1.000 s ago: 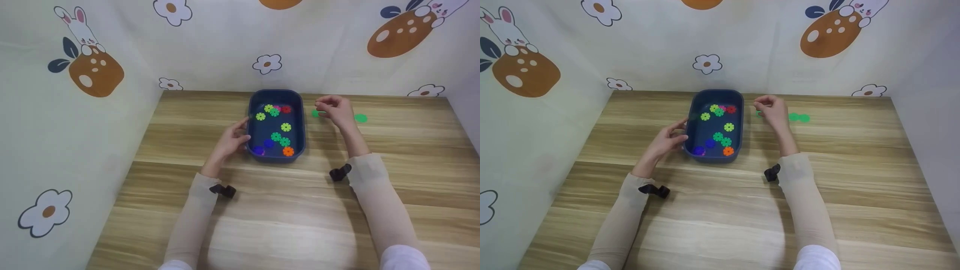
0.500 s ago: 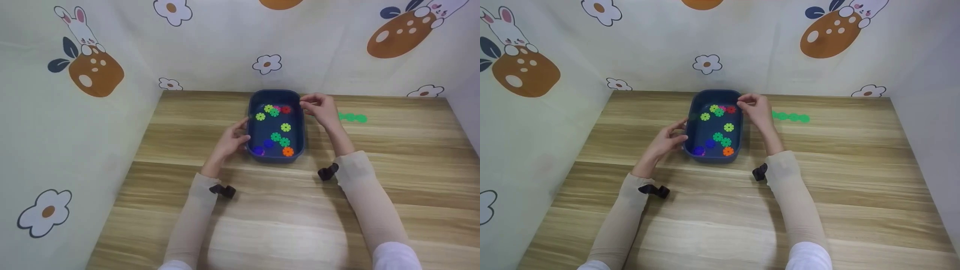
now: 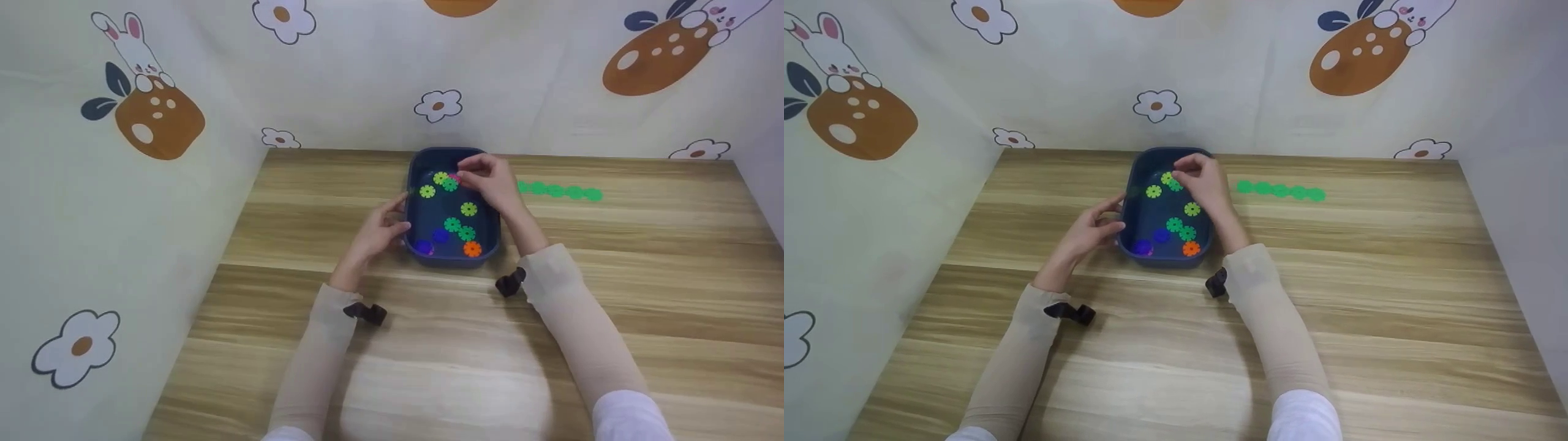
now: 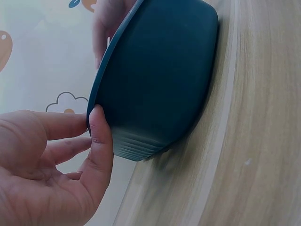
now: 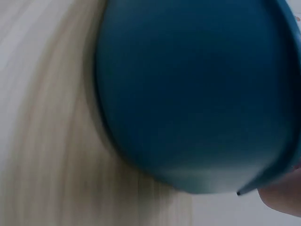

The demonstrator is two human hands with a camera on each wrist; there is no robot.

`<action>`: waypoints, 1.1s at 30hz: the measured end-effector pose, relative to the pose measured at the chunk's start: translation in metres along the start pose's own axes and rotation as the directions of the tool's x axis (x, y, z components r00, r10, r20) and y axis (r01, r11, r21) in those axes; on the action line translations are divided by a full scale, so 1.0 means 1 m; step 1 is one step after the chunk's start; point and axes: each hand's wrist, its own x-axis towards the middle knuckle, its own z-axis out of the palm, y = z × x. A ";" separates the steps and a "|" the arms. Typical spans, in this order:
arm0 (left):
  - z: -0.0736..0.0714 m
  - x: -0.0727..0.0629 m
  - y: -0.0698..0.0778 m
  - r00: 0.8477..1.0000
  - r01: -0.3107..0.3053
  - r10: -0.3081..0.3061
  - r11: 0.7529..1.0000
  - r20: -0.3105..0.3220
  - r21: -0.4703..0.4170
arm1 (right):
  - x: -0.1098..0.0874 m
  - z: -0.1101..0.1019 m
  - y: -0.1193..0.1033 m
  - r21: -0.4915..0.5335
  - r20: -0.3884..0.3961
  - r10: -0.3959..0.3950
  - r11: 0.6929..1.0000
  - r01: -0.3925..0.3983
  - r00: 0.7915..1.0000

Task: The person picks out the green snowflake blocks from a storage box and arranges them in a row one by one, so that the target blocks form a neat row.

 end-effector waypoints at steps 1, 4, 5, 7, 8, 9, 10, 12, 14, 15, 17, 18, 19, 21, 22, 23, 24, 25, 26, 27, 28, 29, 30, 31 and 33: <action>0.000 0.000 0.000 1.000 0.003 -0.003 1.000 0.001 -0.001 | 0.001 0.002 0.001 -0.024 0.001 -0.003 1.000 0.003 1.000; 0.002 0.000 0.000 1.000 0.016 -0.016 1.000 0.000 -0.012 | 0.005 0.009 0.004 -0.084 0.014 -0.006 0.996 0.007 1.000; 0.002 0.000 0.000 1.000 0.020 -0.020 1.000 0.000 -0.016 | 0.006 0.011 0.006 -0.101 0.020 -0.005 0.995 0.006 1.000; 0.002 0.000 0.000 1.000 0.025 -0.025 0.999 0.000 -0.020 | 0.008 0.014 0.009 -0.148 0.029 0.002 0.989 0.002 1.000; 0.003 0.000 0.000 1.000 0.028 -0.028 0.999 0.002 -0.022 | 0.009 0.016 0.010 -0.166 0.035 0.012 0.986 -0.006 0.999; 0.003 0.000 0.001 1.000 0.030 -0.030 0.999 0.004 -0.021 | 0.010 0.017 0.012 -0.196 0.037 0.020 0.980 -0.012 0.999; 0.003 0.000 0.001 0.999 0.032 -0.032 0.999 0.005 -0.019 | 0.011 0.019 0.013 -0.225 0.042 0.034 0.974 -0.023 0.999; 0.003 0.000 0.001 1.000 0.030 -0.030 1.000 0.008 -0.010 | 0.013 0.022 0.015 -0.304 0.061 0.067 0.952 -0.045 0.996; 0.003 0.000 0.001 1.000 0.029 -0.028 1.000 0.010 -0.005 | 0.015 0.024 0.017 -0.380 0.096 0.104 0.923 -0.060 0.990; 0.002 0.000 0.002 1.000 0.028 -0.028 1.000 0.009 -0.004 | 0.015 0.025 0.017 -0.420 0.119 0.123 0.905 -0.062 0.985; 0.002 0.000 0.002 1.000 0.030 -0.030 0.999 0.008 -0.011 | 0.017 0.028 0.019 -0.493 0.174 0.141 0.869 -0.038 0.975; 0.002 0.000 0.002 0.999 0.033 -0.033 0.999 0.008 -0.019 | 0.017 0.029 0.020 -0.525 0.198 0.140 0.851 -0.015 0.970; 0.001 0.000 0.003 0.999 0.035 -0.035 0.999 0.008 -0.023 | 0.017 0.030 0.020 -0.551 0.220 0.137 0.834 0.007 0.966; 0.001 -0.001 0.004 0.999 0.041 -0.041 0.999 0.007 -0.028 | 0.017 0.031 0.021 -0.589 0.255 0.118 0.806 0.057 0.960; 0.001 -0.001 0.005 0.999 0.044 -0.044 0.999 0.007 -0.029 | 0.017 0.032 0.021 -0.595 0.266 0.104 0.800 0.078 0.958; 0.001 -0.001 0.006 0.999 0.047 -0.047 0.999 0.006 -0.025 | 0.017 0.032 0.022 -0.597 0.274 0.095 0.797 0.092 0.957; 0.001 -0.002 0.006 0.999 0.048 -0.048 0.999 0.005 -0.021 | 0.016 0.032 0.022 -0.596 0.278 0.088 0.796 0.100 0.957; 0.001 -0.002 0.007 0.999 0.050 -0.050 0.999 0.004 -0.016 | 0.016 0.033 0.023 -0.595 0.282 0.082 0.796 0.107 0.956; 0.001 -0.002 0.007 0.999 0.051 -0.051 0.999 0.003 -0.012 | 0.015 0.033 0.023 -0.594 0.284 0.078 0.797 0.111 0.956; 0.001 -0.003 0.008 0.999 0.051 -0.051 0.999 0.002 -0.006 | 0.015 0.034 0.024 -0.590 0.288 0.076 0.799 0.114 0.955; 0.001 -0.003 0.007 0.999 0.053 -0.053 0.999 0.004 -0.009 | 0.014 0.034 0.024 -0.590 0.293 0.077 0.799 0.117 0.953; 0.001 -0.003 0.007 0.999 0.052 -0.052 0.999 0.005 -0.009 | 0.014 0.035 0.025 -0.591 0.303 0.076 0.797 0.125 0.950; 0.001 -0.003 0.007 0.999 0.050 -0.050 0.999 0.006 -0.011 | 0.014 0.035 0.025 -0.593 0.314 0.074 0.794 0.135 0.947; 0.001 -0.003 0.006 0.999 0.048 -0.048 0.999 0.007 -0.013 | 0.013 0.035 0.026 -0.596 0.326 0.075 0.790 0.144 0.942; 0.001 -0.002 0.006 0.999 0.046 -0.046 0.999 0.007 -0.019 | 0.013 0.036 0.027 -0.598 0.359 0.075 0.784 0.167 0.930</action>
